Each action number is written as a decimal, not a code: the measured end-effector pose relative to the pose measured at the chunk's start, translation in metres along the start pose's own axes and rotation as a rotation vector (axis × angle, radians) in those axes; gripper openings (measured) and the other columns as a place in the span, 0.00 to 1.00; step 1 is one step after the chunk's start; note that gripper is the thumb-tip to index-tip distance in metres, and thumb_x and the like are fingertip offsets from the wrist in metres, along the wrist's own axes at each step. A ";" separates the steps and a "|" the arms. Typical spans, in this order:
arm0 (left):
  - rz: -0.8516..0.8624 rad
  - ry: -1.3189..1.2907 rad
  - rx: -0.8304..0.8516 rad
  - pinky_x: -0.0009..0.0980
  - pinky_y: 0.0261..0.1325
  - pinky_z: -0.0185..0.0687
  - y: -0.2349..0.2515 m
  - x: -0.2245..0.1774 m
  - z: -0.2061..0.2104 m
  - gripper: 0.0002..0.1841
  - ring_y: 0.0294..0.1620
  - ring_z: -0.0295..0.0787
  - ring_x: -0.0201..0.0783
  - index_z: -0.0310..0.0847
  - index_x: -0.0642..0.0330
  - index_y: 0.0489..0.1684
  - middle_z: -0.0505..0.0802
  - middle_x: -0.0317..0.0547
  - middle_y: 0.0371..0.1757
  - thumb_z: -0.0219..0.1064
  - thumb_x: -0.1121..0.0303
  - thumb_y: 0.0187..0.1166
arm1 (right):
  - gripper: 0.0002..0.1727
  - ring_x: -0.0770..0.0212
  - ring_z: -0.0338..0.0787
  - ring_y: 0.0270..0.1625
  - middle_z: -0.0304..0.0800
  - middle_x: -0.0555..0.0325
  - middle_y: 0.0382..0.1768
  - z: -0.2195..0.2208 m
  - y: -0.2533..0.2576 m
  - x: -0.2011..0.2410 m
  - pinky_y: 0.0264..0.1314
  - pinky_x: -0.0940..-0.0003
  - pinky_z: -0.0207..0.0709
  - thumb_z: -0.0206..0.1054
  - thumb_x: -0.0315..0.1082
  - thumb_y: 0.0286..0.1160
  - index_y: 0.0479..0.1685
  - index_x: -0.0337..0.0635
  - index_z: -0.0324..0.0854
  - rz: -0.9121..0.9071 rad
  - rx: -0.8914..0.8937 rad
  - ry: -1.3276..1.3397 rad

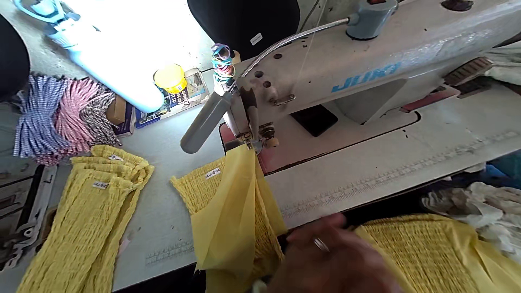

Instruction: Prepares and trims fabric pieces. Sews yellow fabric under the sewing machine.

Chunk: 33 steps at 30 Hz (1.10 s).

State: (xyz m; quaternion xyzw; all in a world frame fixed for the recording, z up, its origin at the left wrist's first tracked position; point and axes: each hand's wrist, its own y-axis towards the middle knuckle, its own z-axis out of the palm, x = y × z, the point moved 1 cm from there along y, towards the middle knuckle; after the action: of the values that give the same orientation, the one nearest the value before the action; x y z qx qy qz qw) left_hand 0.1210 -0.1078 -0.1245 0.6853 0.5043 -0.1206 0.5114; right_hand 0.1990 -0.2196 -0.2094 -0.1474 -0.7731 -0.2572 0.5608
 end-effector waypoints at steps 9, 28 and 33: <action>-0.139 0.518 -0.029 0.36 0.72 0.80 -0.041 0.107 -0.034 0.07 0.45 0.92 0.38 0.93 0.58 0.36 0.92 0.43 0.34 0.68 0.69 0.81 | 0.13 0.77 0.82 0.28 0.91 0.60 0.31 -0.045 0.005 -0.040 0.34 0.85 0.77 0.58 0.33 0.85 0.46 0.43 0.90 -0.046 -0.160 -0.503; -0.481 0.590 -0.227 0.34 0.41 0.85 -0.003 0.142 -0.051 0.05 0.35 0.87 0.42 0.93 0.67 0.35 0.87 0.52 0.33 0.71 0.77 0.76 | 0.11 0.36 0.93 0.41 0.90 0.34 0.45 0.007 0.149 -0.022 0.43 0.39 0.85 0.67 0.30 0.82 0.48 0.28 0.89 0.152 0.009 -0.726; -0.768 0.501 -0.199 0.42 0.53 0.85 0.029 0.161 -0.054 0.05 0.44 0.88 0.48 0.91 0.70 0.38 0.88 0.58 0.43 0.70 0.77 0.79 | 0.09 0.57 0.86 0.26 0.86 0.45 0.30 -0.004 0.186 -0.032 0.34 0.61 0.83 0.60 0.25 0.87 0.49 0.26 0.81 0.396 -0.107 -0.297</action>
State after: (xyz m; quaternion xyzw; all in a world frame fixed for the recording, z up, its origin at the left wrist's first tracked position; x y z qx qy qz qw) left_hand 0.2002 0.0296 -0.1932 0.4048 0.8383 -0.0831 0.3557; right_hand 0.3083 -0.0668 -0.1958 -0.3615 -0.7883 -0.1582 0.4721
